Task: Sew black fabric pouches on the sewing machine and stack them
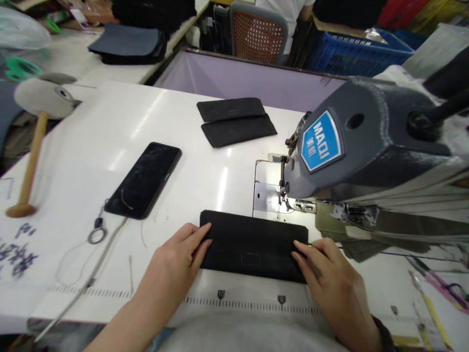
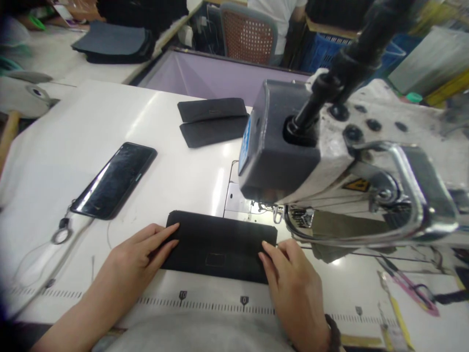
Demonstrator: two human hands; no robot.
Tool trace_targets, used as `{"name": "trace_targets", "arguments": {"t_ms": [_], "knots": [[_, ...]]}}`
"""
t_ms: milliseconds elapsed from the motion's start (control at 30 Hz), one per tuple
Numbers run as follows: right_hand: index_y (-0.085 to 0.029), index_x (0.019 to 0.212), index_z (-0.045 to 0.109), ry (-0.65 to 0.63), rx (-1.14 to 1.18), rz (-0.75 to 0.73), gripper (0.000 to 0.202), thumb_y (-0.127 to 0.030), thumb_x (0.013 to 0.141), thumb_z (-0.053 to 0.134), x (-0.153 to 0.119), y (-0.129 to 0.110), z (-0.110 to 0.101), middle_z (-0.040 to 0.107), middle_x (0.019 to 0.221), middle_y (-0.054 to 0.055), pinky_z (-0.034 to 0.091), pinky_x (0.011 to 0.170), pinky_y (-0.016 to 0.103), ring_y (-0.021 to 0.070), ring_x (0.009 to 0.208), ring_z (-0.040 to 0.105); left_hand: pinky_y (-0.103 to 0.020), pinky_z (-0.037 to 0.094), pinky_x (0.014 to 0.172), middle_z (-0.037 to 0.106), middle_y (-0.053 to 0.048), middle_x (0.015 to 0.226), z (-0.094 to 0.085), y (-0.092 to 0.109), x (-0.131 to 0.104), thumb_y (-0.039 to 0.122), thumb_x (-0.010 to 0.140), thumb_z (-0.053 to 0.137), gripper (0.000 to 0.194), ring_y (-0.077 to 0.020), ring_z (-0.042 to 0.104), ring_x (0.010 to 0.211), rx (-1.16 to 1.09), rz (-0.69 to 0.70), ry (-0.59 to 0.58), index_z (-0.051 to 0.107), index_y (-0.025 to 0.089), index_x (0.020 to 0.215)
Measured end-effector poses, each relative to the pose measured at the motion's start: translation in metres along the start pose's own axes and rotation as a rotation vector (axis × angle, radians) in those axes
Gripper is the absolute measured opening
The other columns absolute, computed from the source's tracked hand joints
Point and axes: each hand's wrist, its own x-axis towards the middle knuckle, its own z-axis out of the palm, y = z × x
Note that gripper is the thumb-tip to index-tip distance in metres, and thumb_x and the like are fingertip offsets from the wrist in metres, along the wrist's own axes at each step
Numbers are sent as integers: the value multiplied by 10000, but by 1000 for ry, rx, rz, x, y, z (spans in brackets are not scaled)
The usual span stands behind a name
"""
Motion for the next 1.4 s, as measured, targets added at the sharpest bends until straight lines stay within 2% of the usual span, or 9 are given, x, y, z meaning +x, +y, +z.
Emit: {"name": "trace_targets", "arguments": {"t_ms": [167, 333, 467, 733, 967, 1100, 1200, 1300, 1400], "knots": [[-135, 1153, 528, -28, -47, -322, 348, -109, 857, 348, 7, -1, 1, 503, 1205, 125, 375, 910, 400, 225, 1127, 441, -215, 494, 564, 566, -8, 763, 0, 1, 1, 275, 888, 354, 282, -105, 578, 609, -12, -2, 1, 567, 161, 1034], [-142, 1157, 520, -74, -54, -447, 414, -34, 832, 288, 9, 0, 3, 552, 1171, 87, 288, 991, 430, 191, 1082, 485, -230, 503, 573, 570, -16, 770, -1, 3, 0, 236, 871, 373, 265, -112, 575, 620, -56, -25, 3, 575, 158, 1024], [-125, 1165, 511, -63, -48, -521, 427, -50, 799, 304, 7, 7, 9, 534, 1187, 103, 410, 903, 372, 214, 1118, 455, -246, 513, 584, 565, -24, 775, -3, 6, -1, 175, 847, 406, 247, -123, 577, 639, -74, -47, -19, 573, 141, 1026], [-124, 1211, 473, -95, -37, -559, 423, -127, 818, 318, 5, 19, 19, 470, 1269, 83, 485, 803, 315, 210, 1105, 459, -261, 521, 588, 564, -24, 783, -4, 7, 0, 137, 814, 465, 247, -136, 582, 659, -73, -101, -58, 576, 140, 1035], [-134, 1229, 457, -105, -51, -451, 391, -167, 861, 330, 8, 2, 13, 510, 1220, 88, 475, 820, 371, 218, 1038, 484, -283, 517, 565, 570, -57, 850, -3, 7, 3, 155, 841, 449, 231, -152, 580, 654, 96, -67, -45, 574, 130, 1033], [-131, 1170, 524, -118, -54, -402, 345, -212, 857, 405, 12, -13, 10, 545, 1159, 125, 487, 813, 400, 234, 984, 510, -396, 449, 852, 469, -132, 1224, -5, 11, 12, 79, 843, 354, 334, -245, 484, 1078, 262, 275, -42, 510, 140, 1132], [-90, 1130, 553, -98, -89, -387, 326, -150, 838, 422, 11, -18, 13, 536, 1162, 157, 449, 877, 432, 262, 1058, 479, -342, 407, 918, 517, -117, 1195, -4, 21, 21, 35, 835, 294, 372, -205, 462, 1122, 273, 525, -163, 511, 114, 1127], [-55, 1144, 531, -95, -101, -406, 351, -76, 821, 394, 6, -19, 19, 458, 1262, 168, 371, 963, 447, 277, 1202, 358, -365, 442, 856, 574, -126, 1077, 1, 39, 26, 178, 877, 368, 322, -227, 530, 1005, 321, 423, -185, 483, 89, 1165], [-56, 1175, 498, -123, -81, -395, 374, -66, 825, 365, 2, -19, 23, 411, 1310, 163, 347, 984, 435, 259, 1241, 309, -442, 442, 821, 569, -137, 1020, 10, 56, 25, 434, 811, 510, 514, -283, 528, 956, 359, 266, -174, 463, 101, 1199]]}}
